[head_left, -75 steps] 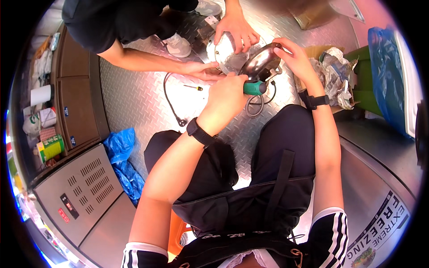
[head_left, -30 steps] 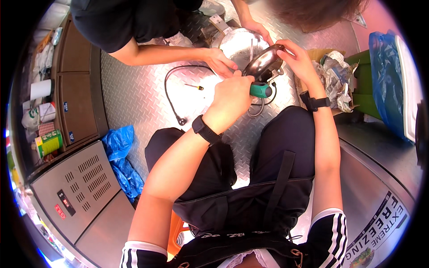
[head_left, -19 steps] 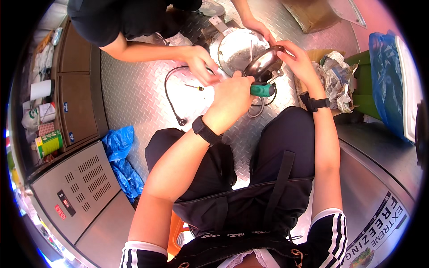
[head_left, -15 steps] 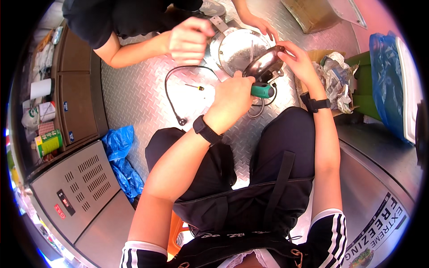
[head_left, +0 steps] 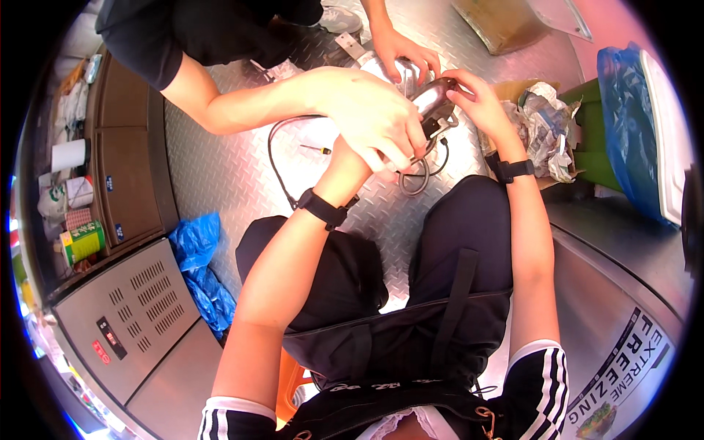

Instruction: The person uses a screwdriver to tighten screws on a metallic food preparation device, working together with another person on the floor.

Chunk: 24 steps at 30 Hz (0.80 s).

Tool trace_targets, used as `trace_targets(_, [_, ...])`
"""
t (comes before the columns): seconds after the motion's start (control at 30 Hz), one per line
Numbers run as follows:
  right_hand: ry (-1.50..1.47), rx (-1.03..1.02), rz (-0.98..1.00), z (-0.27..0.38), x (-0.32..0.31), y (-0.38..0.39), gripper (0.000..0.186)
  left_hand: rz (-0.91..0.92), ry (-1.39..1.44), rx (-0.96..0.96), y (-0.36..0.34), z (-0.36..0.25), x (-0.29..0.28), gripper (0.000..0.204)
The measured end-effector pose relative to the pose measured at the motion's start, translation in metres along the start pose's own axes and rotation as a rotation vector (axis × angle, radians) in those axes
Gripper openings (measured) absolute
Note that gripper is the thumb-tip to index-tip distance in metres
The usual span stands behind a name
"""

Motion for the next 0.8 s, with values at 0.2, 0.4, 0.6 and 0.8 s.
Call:
trace_targets(0.2, [-0.014, 0.004, 0.000, -0.003, -0.002, 0.003, 0.029, -0.141, 0.583, 0.032, 0.006, -0.034, -0.015, 0.022])
trace_targets(0.4, [-0.012, -0.003, 0.010, -0.005, -0.002, 0.003, 0.029, -0.366, 0.115, -0.286, 0.016, -0.051, -0.013, 0.035])
trace_targets(0.6, [-0.026, -0.012, -0.035, -0.007, -0.001, 0.002, 0.032, -0.602, 0.368, -0.449, 0.014, -0.049, -0.018, 0.036])
trace_targets(0.8, [-0.021, 0.002, -0.035, -0.011, -0.003, 0.003, 0.033, -0.617, 0.264, -0.465, 0.013, -0.056, -0.019, 0.039])
Point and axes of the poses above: each hand's wrist, its own y-axis away from the middle knuckle, its own x-axis out of the palm, z = x × y, the point moved 2 cm from there along -y, towards the middle knuckle, and after that the axes turned 4 degrees about z, right-handed, at the moved point
